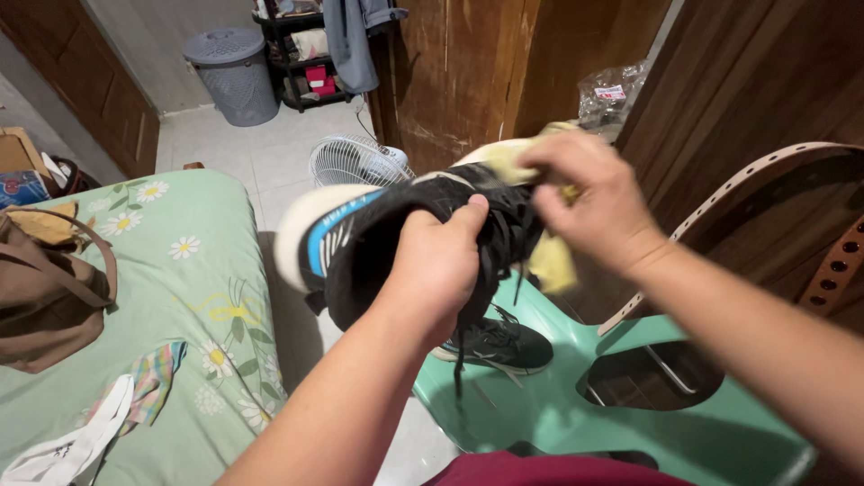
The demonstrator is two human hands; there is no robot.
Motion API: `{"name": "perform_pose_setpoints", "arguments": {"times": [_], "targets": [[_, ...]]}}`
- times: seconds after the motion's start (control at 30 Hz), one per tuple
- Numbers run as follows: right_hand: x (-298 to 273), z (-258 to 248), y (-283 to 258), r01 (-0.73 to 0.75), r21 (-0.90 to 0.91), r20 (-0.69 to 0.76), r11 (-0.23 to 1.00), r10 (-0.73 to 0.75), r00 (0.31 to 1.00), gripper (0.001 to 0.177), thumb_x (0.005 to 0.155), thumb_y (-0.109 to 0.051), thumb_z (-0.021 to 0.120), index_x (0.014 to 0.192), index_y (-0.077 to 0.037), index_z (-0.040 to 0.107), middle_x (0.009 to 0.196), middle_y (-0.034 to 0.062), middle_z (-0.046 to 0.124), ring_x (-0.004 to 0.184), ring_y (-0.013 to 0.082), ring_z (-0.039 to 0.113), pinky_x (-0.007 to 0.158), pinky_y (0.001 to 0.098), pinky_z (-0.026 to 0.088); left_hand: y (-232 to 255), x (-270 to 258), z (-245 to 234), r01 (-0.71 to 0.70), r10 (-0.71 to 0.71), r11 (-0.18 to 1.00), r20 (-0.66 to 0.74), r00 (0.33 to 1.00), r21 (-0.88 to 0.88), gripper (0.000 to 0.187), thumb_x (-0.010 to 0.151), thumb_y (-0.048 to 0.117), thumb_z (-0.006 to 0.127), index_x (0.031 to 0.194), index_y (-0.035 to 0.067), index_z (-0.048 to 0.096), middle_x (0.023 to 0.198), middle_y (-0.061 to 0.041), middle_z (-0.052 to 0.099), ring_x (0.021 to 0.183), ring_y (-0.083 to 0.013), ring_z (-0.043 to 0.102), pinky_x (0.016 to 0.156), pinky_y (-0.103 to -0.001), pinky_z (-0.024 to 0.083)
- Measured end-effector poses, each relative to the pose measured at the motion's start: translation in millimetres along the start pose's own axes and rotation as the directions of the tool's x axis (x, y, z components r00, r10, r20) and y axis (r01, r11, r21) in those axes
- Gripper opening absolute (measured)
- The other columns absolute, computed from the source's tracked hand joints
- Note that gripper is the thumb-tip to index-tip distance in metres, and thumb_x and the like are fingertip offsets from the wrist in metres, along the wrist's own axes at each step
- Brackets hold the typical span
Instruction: The person holds a black sneaker and wipes its upper and sole with a yellow cloth. The person then removes the laces from the shoe, inspects the interior, and begins to re-lace the shoe.
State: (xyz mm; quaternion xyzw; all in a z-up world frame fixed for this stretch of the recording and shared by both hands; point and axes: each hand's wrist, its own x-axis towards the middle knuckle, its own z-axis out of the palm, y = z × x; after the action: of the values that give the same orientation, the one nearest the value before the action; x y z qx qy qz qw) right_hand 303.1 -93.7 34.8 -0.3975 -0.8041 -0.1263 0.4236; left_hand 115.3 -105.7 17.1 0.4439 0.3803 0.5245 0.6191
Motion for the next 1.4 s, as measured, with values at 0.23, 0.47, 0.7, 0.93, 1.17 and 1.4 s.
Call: {"name": "perform_pose_setpoints", "arguments": {"times": [0.23, 0.47, 0.7, 0.93, 1.17, 1.4], "targets": [[9.5, -1.8, 1.4, -0.291, 0.171, -0.016, 0.941, 0.298, 0.954, 0.029, 0.094, -0.006, 0.061, 0.123, -0.007, 0.066, 0.118, 0.0108, 0.067, 0.115, 0.0256, 0.064, 0.102, 0.0372, 0.050, 24.1, 11.6, -14.9, 0.157, -0.183, 0.960, -0.094, 0.979, -0.232, 0.037, 0.098, 0.026, 0.058, 0.110, -0.009, 0.063, 0.095, -0.018, 0.071, 0.074, -0.0256, 0.068, 0.065, -0.041, 0.057], [-7.7, 16.9, 11.9, -0.062, 0.005, -0.054, 0.998, 0.062, 0.997, 0.030, 0.092, 0.001, 0.063, 0.121, -0.005, 0.062, 0.122, 0.0143, 0.062, 0.125, 0.0302, 0.059, 0.115, 0.0408, 0.046, 14.9, 15.2, -24.7, 0.249, -0.298, 0.821, -0.015, 0.954, -0.515, 0.036, 0.102, 0.023, 0.053, 0.118, -0.008, 0.059, 0.108, -0.022, 0.072, 0.090, -0.0319, 0.073, 0.078, -0.045, 0.063], [-3.9, 20.2, 24.2, -0.212, -0.012, -0.238, 0.977, 0.203, 0.950, 0.030, 0.103, -0.004, 0.063, 0.133, -0.004, 0.060, 0.134, 0.0171, 0.056, 0.131, 0.0326, 0.057, 0.118, 0.0399, 0.045, 10.5, 28.2, -35.7, 0.272, -0.247, 0.647, 0.142, 0.959, -0.712, 0.044, 0.106, 0.023, 0.037, 0.126, -0.011, 0.057, 0.120, -0.028, 0.070, 0.103, -0.0365, 0.073, 0.091, -0.047, 0.061], [-17.2, 30.4, -39.5, -0.217, 0.360, 0.015, 0.907, 0.227, 0.974, 0.032, 0.096, -0.004, 0.063, 0.127, -0.005, 0.056, 0.123, 0.0143, 0.059, 0.121, 0.0264, 0.059, 0.106, 0.0380, 0.047, 22.3, 53.7, -58.1, 0.290, -0.300, 0.490, 0.153, 0.942, -0.822, 0.045, 0.103, 0.023, 0.032, 0.125, -0.005, 0.060, 0.120, -0.025, 0.069, 0.107, -0.0388, 0.068, 0.101, -0.056, 0.053], [6.7, 43.6, -52.9, -0.209, 0.331, -0.147, 0.920, 0.269, 0.952, 0.036, 0.095, -0.003, 0.056, 0.130, -0.007, 0.050, 0.122, 0.0081, 0.065, 0.118, 0.0195, 0.066, 0.105, 0.0335, 0.052, 2.9, 63.0, -48.1, 0.234, -0.343, 0.378, 0.099, 0.934, -0.896, 0.043, 0.103, 0.022, 0.035, 0.125, -0.004, 0.061, 0.120, -0.021, 0.070, 0.107, -0.0360, 0.069, 0.100, -0.055, 0.054], [-62.6, 66.0, -60.8, -0.426, 0.388, 0.280, 0.817, 0.336, 0.899, 0.061, 0.084, -0.026, 0.082, 0.129, -0.009, 0.046, 0.118, 0.0142, 0.060, 0.113, 0.0277, 0.061, 0.100, 0.0385, 0.048, -10.6, 75.3, -85.3, 0.060, -0.410, 0.364, -0.102, 0.906, -0.929, 0.047, 0.101, 0.024, 0.034, 0.128, -0.005, 0.061, 0.124, -0.024, 0.069, 0.114, -0.0386, 0.067, 0.102, -0.054, 0.051]]}}
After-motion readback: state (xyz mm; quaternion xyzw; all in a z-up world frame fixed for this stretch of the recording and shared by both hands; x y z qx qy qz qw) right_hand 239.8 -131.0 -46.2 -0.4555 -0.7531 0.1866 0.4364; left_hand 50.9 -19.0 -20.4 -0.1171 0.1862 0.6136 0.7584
